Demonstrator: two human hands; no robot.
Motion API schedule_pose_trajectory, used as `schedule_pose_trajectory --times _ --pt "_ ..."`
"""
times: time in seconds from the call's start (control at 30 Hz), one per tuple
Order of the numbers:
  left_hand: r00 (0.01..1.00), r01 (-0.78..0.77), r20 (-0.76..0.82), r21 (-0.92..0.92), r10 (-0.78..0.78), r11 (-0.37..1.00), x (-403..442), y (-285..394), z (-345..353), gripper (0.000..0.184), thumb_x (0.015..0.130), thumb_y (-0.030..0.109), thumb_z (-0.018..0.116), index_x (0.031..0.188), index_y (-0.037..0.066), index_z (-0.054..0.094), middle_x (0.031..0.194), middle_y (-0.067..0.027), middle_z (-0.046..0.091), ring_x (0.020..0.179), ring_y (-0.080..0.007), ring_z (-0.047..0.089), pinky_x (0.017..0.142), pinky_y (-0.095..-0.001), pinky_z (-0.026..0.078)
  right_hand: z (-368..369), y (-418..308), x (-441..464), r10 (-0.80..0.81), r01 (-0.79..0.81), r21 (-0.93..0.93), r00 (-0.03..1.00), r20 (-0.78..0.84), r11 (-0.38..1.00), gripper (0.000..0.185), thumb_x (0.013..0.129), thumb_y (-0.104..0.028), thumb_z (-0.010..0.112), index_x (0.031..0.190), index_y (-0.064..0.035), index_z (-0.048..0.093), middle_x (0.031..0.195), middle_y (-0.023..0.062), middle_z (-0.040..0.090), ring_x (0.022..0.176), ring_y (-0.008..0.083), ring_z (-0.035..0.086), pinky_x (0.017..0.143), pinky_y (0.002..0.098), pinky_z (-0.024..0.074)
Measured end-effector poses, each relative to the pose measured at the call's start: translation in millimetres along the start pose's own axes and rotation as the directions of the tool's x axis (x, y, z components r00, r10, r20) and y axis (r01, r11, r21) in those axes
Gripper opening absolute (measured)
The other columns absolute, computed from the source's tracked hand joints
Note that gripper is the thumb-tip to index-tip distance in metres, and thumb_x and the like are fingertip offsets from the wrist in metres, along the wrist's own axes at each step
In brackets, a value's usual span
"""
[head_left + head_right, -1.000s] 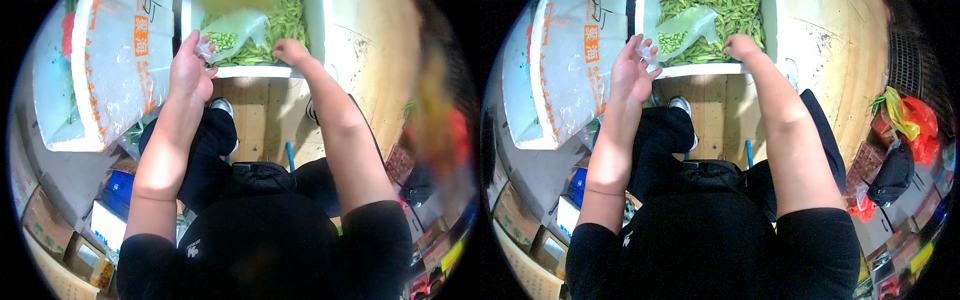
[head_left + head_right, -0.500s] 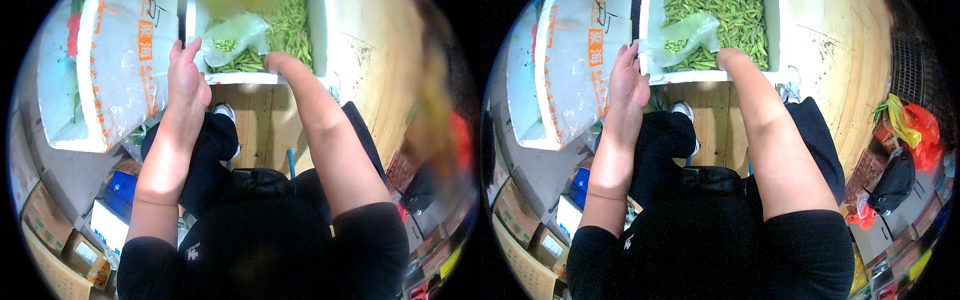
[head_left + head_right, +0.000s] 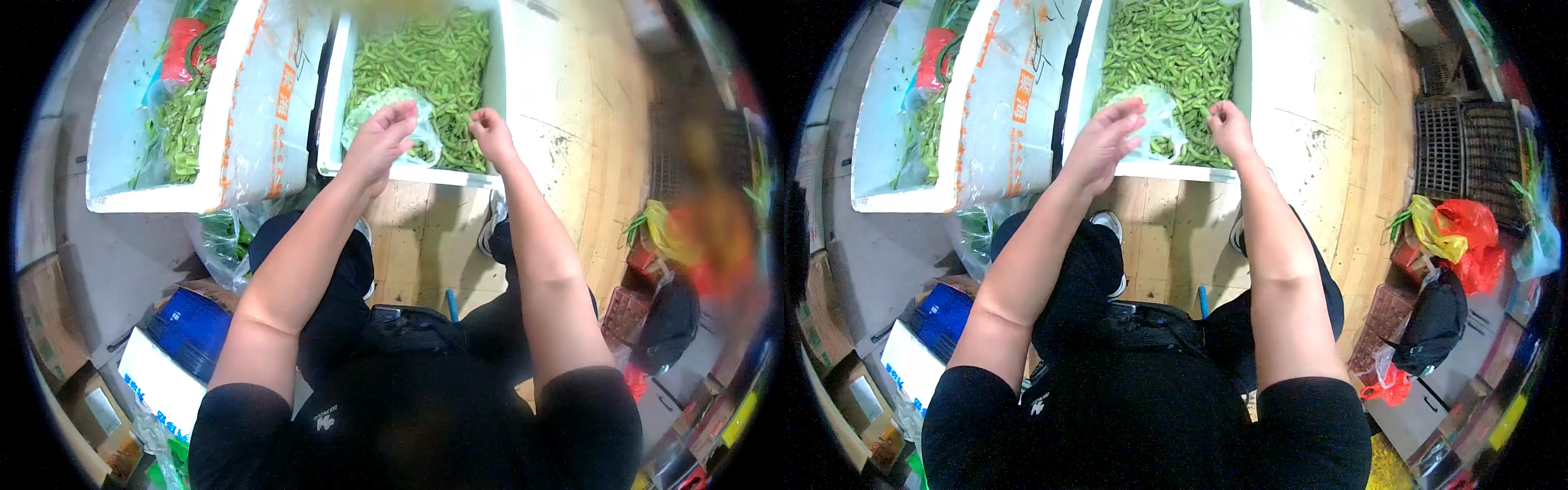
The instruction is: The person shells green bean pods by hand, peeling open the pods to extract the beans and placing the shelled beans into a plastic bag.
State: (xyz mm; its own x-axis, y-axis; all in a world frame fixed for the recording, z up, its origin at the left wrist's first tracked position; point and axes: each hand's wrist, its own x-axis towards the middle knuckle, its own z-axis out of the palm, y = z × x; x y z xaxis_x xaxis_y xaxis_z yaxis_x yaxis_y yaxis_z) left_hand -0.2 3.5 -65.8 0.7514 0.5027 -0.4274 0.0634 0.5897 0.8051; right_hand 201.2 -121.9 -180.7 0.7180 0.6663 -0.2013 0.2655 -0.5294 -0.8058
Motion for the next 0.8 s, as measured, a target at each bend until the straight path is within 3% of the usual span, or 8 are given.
schedule_pose_trajectory --times 0.1,0.17,0.23,0.3,0.43,0.67,0.77,0.8 --pt "0.988 0.114 0.115 -0.096 -0.103 0.989 -3 -9 12 0.05 0.086 0.027 0.056 0.127 0.004 0.038 0.125 -0.0099 0.045 0.114 -0.0208 0.043 0.092 -0.0351 0.035 -32 -85 -38 0.016 -0.079 0.405 0.988 0.155 0.911 0.015 0.078 -0.008 0.06 0.091 -0.0042 0.054 0.071 0.0013 0.054 0.069 0.0122 0.056 0.057 0.0252 0.044" --pt "0.971 0.184 0.187 -0.185 -0.149 0.965 -9 -10 24 0.052 0.087 0.029 0.055 0.128 0.004 0.036 0.122 -0.0094 0.047 0.112 -0.0209 0.044 0.092 -0.0362 0.036 -33 -94 -54 -0.273 0.25 0.233 0.959 0.075 0.94 0.016 0.078 -0.007 0.061 0.092 -0.0041 0.055 0.071 0.0009 0.055 0.061 0.0106 0.055 0.053 0.0237 0.0436" --pt "0.956 0.19 0.274 -0.303 -0.106 0.934 -22 -9 38 0.041 0.091 0.029 0.047 0.125 0.007 0.039 0.111 -0.0085 0.05 0.104 -0.0203 0.05 0.089 -0.0381 0.04 -40 -138 -93 -0.243 0.227 0.138 0.963 0.116 0.964 0.017 0.078 -0.008 0.061 0.094 -0.0047 0.056 0.074 0.0055 0.06 0.064 0.0121 0.058 0.057 0.0268 0.046" --pt "0.923 0.194 0.384 -0.435 -0.013 0.879 -26 -13 44 0.035 0.093 0.027 0.043 0.123 0.009 0.04 0.105 -0.0078 0.052 0.099 -0.0197 0.052 0.087 -0.0382 0.043 -46 -165 -119 -0.346 0.356 -0.183 0.934 0.086 0.916 0.016 0.078 -0.008 0.06 0.093 -0.0053 0.056 0.077 0.0088 0.063 0.067 0.0135 0.06 0.06 0.029 0.0472" --pt "0.899 0.193 0.436 -0.479 0.041 0.857 -25 -11 32 0.03 0.094 0.023 0.037 0.12 0.009 0.041 0.104 -0.0078 0.054 0.095 -0.0196 0.055 0.085 -0.0393 0.044 -53 -152 -123 -0.215 0.202 0.211 0.976 0.041 0.956 0.022 0.081 -0.009 0.059 0.101 -0.0047 0.05 0.076 0.0123 0.064 0.073 0.0156 0.062 0.062 0.0283 0.0477" --pt "0.94 0.043 0.34 -0.049 -0.024 0.998 -34 9 23 0.03 0.089 0.023 0.051 0.114 0.006 0.051 0.103 -0.004 0.055 0.084 -0.0103 0.053 0.074 -0.0257 0.045 -76 -155 -126 -0.171 0.129 0.238 0.971 0.168 0.963 0.019 0.08 -0.01 0.063 0.094 0.0018 0.059 0.074 0.0047 0.063 0.064 0.0073 0.054 0.057 0.0211 0.0434" --pt "0.952 -0.068 0.305 0.214 -0.001 0.975 -29 2 27 0.028 0.086 0.024 0.056 0.107 0.006 0.056 0.094 -0.0004 0.058 0.078 -0.0073 0.052 0.065 -0.0191 0.041 -72 -160 -121 -0.269 0.267 0.034 0.949 0.167 0.963 0.019 0.078 -0.012 0.064 0.093 0.0 0.061 0.071 0.0058 0.062 0.062 0.0079 0.054 0.056 0.0223 0.0431" --pt "0.96 -0.099 0.279 0.252 0.026 0.963 -26 0 29 0.026 0.084 0.025 0.059 0.101 0.005 0.059 0.085 0.0026 0.059 0.071 -0.0055 0.05 0.059 -0.0173 0.038 -70 -161 -120 -0.323 0.331 -0.042 0.937 0.134 0.943 0.018 0.076 -0.012 0.064 0.092 -0.0026 0.062 0.071 0.0103 0.062 0.061 0.0169 0.058 0.057 0.0276 0.0453"
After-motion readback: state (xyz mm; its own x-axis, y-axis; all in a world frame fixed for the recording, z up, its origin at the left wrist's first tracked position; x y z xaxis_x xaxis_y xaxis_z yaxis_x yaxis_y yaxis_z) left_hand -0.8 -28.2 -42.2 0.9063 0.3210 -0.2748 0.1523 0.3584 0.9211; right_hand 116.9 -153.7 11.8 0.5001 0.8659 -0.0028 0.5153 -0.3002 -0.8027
